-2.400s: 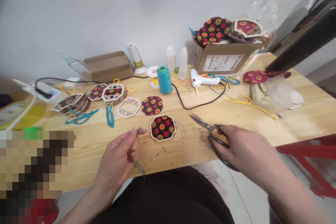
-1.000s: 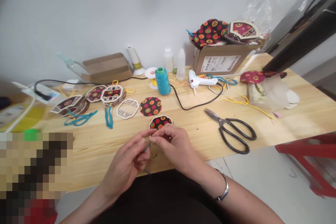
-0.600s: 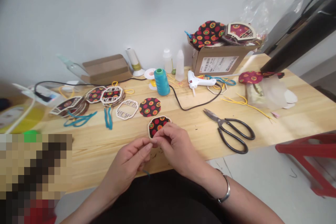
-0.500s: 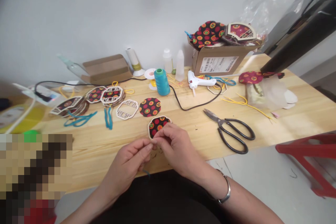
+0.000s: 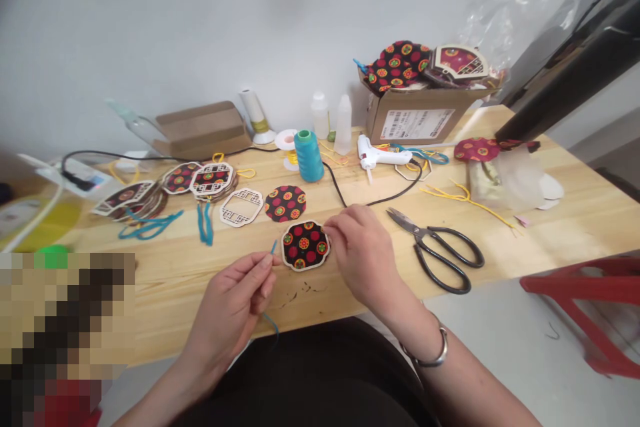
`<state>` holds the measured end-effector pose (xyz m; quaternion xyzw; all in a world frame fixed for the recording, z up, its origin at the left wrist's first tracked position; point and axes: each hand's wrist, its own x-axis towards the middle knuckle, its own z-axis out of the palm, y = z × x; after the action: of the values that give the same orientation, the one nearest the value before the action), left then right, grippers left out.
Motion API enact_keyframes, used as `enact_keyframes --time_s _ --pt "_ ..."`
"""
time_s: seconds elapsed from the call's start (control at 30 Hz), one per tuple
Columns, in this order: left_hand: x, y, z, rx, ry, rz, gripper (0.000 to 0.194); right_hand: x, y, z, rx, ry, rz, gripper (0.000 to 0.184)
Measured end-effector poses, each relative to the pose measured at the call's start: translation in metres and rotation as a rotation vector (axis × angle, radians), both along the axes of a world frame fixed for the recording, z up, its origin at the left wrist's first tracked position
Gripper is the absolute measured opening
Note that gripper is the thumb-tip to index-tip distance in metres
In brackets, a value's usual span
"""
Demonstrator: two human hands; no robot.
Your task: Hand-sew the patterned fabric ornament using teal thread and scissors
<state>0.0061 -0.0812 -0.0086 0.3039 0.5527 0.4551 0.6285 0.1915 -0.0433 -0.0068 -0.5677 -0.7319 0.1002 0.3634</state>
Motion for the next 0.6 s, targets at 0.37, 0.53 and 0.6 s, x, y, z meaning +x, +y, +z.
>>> enact_keyframes --time_s 0.37,0.53,0.6 --pt "-0.002 0.0 0.0 0.004 -0.035 0.017 0.018 -0.027 0.016 -0.006 -0.077 -0.561 0.21 0.012" --pt "-0.002 0.0 0.0 -0.012 -0.078 0.023 0.018 -0.027 0.018 -0.007 -0.1 -0.592 0.203 0.011" --pt "-0.003 0.0 0.0 -0.017 -0.09 0.023 0.018 -0.027 0.019 -0.007 -0.101 -0.594 0.206 0.011"
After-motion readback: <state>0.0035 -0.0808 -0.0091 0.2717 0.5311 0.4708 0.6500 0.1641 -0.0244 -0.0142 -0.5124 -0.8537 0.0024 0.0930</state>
